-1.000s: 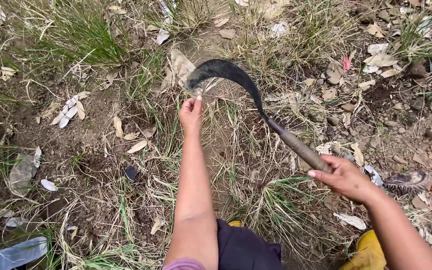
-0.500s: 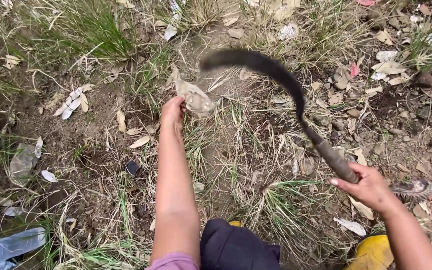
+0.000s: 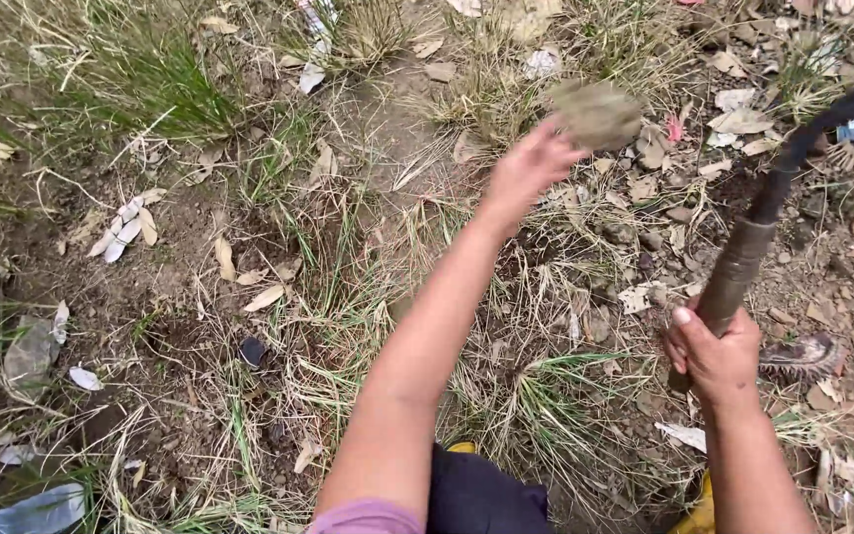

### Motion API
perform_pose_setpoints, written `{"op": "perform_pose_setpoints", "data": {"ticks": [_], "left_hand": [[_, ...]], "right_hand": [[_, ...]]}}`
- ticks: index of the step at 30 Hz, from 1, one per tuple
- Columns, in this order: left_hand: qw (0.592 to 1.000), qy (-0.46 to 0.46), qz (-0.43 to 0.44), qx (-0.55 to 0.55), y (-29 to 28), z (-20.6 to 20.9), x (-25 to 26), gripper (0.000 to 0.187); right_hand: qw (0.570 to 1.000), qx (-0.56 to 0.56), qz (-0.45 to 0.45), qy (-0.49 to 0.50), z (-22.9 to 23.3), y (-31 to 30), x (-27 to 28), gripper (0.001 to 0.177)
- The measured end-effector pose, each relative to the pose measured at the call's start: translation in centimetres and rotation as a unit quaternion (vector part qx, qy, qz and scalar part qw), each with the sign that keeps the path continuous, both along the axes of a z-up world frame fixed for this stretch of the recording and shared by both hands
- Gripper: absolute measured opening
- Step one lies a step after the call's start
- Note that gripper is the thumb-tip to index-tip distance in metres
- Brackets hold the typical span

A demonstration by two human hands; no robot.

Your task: Cutting and clearing grass and weeds using a hand sickle in a backyard area

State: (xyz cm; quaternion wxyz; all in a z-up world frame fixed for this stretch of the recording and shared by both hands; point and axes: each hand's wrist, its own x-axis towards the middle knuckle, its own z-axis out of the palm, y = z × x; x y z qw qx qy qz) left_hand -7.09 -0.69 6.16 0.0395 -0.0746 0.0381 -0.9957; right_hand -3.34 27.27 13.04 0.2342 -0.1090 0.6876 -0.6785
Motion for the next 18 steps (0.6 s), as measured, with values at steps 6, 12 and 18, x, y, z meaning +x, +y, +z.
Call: {"op": "perform_pose_setpoints", "data": {"ticks": [6,12,18], "left_hand": [[0.632,-0.102,-0.046,-0.767,8.9,8.2,-3.3,0.067],[0.544,-0.259,-0.15,-0.784,8.6,8.6,-1.6,0.058],[0.496,-0.252,0.021,-0.831,5.8,5.7,-0.8,0.051]], "right_hand": [[0.989,-0.104,-0.045,0.091,3.2,-1.3,0.0,0.024],[0.994,-0.094,-0.041,0.041,3.9,-1.3,-2.9,0.017],[0.985,-0.082,-0.011,0.148,7.3,-6.0,-10.5,0.013]]}}
